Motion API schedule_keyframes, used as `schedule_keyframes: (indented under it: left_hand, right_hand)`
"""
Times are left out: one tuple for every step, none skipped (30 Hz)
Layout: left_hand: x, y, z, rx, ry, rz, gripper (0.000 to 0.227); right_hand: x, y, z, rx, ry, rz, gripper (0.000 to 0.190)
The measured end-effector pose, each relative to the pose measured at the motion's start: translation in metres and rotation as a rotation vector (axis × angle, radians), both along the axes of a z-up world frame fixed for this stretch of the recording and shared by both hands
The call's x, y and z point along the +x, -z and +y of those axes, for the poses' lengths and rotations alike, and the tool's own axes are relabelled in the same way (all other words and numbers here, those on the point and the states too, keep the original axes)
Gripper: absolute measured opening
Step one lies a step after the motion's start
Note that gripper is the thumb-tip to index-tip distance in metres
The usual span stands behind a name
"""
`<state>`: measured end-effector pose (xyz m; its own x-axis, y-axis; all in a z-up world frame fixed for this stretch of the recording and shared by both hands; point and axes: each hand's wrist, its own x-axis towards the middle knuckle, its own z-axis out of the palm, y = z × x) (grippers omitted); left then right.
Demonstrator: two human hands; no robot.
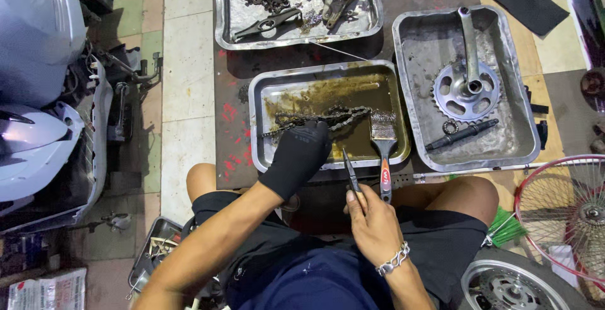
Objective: The person cleans a motorcycle chain by soaking it in a tray of liquid, scrubbing it with a brush, and using pliers to manipulate the chain links.
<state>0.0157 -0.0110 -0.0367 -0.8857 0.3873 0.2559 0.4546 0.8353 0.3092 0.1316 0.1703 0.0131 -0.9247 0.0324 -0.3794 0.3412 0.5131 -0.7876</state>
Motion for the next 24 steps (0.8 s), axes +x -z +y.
schedule_keyframes:
  left_hand:
    - [-0.003, 0.002, 0.001, -0.075, 0.011, -0.003, 0.011]
    - [-0.004, 0.003, 0.001, -0.088, 0.048, -0.005, 0.01]
    - [-0.005, 0.003, 0.0, -0.101, 0.085, -0.008, 0.01]
    - [-0.006, 0.001, -0.002, -0.115, 0.12, -0.01, 0.01]
    - [-0.007, -0.003, -0.004, -0.012, 0.131, -0.014, 0.01]
    - [-0.008, -0.009, -0.006, 0.091, 0.145, -0.016, 0.011]
    - [-0.008, -0.015, -0.007, 0.194, 0.158, -0.018, 0.011]
    - [-0.007, -0.02, -0.007, 0.162, 0.139, -0.012, 0.01]
    - [-0.005, -0.024, -0.006, 0.129, 0.121, -0.006, 0.01]
    - [-0.002, -0.027, -0.006, 0.095, 0.099, 0.001, 0.01]
    - [0.0, -0.027, -0.002, 0.04, 0.085, 0.031, 0.008]
    - [0.003, -0.025, 0.004, -0.016, 0.067, 0.06, 0.006]
    - [0.005, -0.022, 0.008, -0.073, 0.048, 0.089, 0.005]
    - [0.005, -0.02, 0.012, -0.094, 0.015, 0.067, 0.005]
    - [0.004, -0.017, 0.015, -0.116, -0.019, 0.044, 0.005]
    - [0.004, -0.014, 0.018, -0.135, -0.047, 0.022, 0.005]
    - [0.002, -0.01, 0.02, -0.153, -0.044, -0.017, 0.007]
    - [0.0, -0.007, 0.022, -0.174, -0.041, -0.054, 0.009]
    - [-0.002, -0.004, 0.023, -0.194, -0.038, -0.092, 0.012]
    - [-0.004, -0.001, 0.024, -0.192, -0.026, -0.08, 0.011]
    - [-0.007, 0.0, 0.027, -0.189, -0.013, -0.069, 0.01]
    - [-0.008, 0.001, 0.028, -0.187, -0.002, -0.059, 0.01]
    - [-0.011, -0.001, 0.028, -0.18, 0.018, -0.099, 0.013]
    - [-0.016, -0.005, 0.028, -0.171, 0.039, -0.139, 0.016]
  right_hand:
    - [0.0, -0.001, -0.001, 0.011, -0.002, -0.039, 0.026]
    - [-0.001, -0.002, -0.001, 0.0, 0.003, -0.036, 0.025]
    - [-0.001, -0.003, -0.002, -0.011, 0.007, -0.033, 0.025]
    - [-0.001, -0.003, -0.003, -0.024, 0.01, -0.031, 0.025]
    - [0.0, -0.004, -0.003, -0.029, 0.012, -0.018, 0.025]
    - [0.001, -0.005, -0.002, -0.034, 0.015, -0.004, 0.025]
    - [0.002, -0.005, -0.002, -0.039, 0.019, 0.01, 0.025]
    - [0.003, -0.006, -0.001, -0.036, 0.028, -0.009, 0.025]
    - [0.003, -0.006, 0.0, -0.034, 0.037, -0.029, 0.025]
    - [0.004, -0.007, 0.001, -0.032, 0.043, -0.048, 0.025]
    - [0.004, -0.008, 0.001, -0.028, 0.05, -0.075, 0.025]
    - [0.003, -0.008, 0.0, -0.026, 0.052, -0.103, 0.025]
    - [0.003, -0.007, 0.0, -0.023, 0.054, -0.131, 0.026]
    - [0.004, -0.007, 0.0, -0.03, 0.046, -0.106, 0.025]
    - [0.004, -0.006, -0.001, -0.037, 0.038, -0.08, 0.025]
    - [0.005, -0.005, 0.0, -0.041, 0.035, -0.055, 0.025]
    - [0.006, -0.005, 0.002, -0.04, 0.034, -0.045, 0.025]
    - [0.007, -0.004, 0.003, -0.042, 0.033, -0.035, 0.025]
    - [0.007, -0.004, 0.003, -0.043, 0.032, -0.025, 0.025]
    - [0.007, -0.004, 0.004, -0.044, 0.035, -0.035, 0.025]
    - [0.007, -0.005, 0.004, -0.044, 0.037, -0.045, 0.025]
    - [0.007, -0.005, 0.004, -0.045, 0.038, -0.057, 0.025]
    - [0.008, -0.006, 0.003, -0.049, 0.043, -0.081, 0.025]
    - [0.008, -0.007, 0.003, -0.053, 0.048, -0.104, 0.025]
